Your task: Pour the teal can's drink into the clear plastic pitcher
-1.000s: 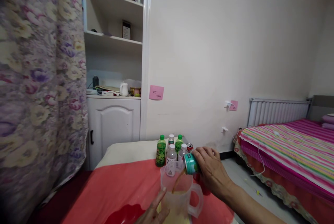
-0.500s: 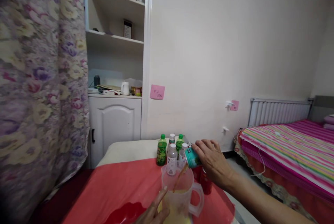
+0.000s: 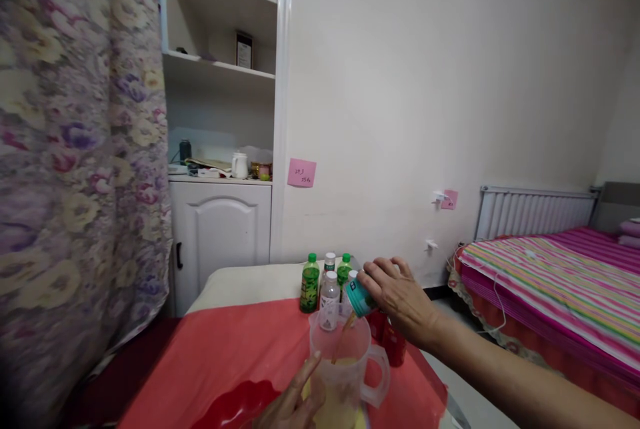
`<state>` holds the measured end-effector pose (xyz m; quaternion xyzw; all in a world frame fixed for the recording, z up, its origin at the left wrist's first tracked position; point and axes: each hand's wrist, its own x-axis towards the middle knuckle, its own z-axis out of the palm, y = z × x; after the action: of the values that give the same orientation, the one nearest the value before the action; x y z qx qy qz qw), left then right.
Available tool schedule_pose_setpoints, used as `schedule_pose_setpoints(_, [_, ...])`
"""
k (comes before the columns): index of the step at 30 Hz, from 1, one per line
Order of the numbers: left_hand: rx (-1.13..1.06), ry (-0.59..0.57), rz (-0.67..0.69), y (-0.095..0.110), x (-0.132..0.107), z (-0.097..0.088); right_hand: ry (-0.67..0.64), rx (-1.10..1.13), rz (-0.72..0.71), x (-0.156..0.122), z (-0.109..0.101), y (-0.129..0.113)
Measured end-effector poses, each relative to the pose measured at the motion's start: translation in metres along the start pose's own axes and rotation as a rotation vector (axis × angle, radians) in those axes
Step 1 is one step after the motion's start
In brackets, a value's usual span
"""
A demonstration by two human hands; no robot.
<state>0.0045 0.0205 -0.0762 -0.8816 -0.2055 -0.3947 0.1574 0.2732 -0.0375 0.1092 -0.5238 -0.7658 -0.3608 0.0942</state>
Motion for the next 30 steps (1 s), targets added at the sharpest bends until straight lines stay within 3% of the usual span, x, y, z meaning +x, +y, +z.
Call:
schedule_pose_setpoints(10, [0.070,0.018,0.039,0.008,0.015,-0.017,0.018,-0.090,-0.164,0.017,-0.009,-0.009])
schedule_pose_setpoints(23, [0.060,-0.009,0.040,0.011,0.018,-0.023,0.033,-0.138,-0.306,0.028,0.002,-0.027])
schedule_pose_setpoints(30, [0.026,0.048,0.045,0.010,0.019,-0.021,0.055,-0.206,-0.348,0.036,-0.001,-0.037])
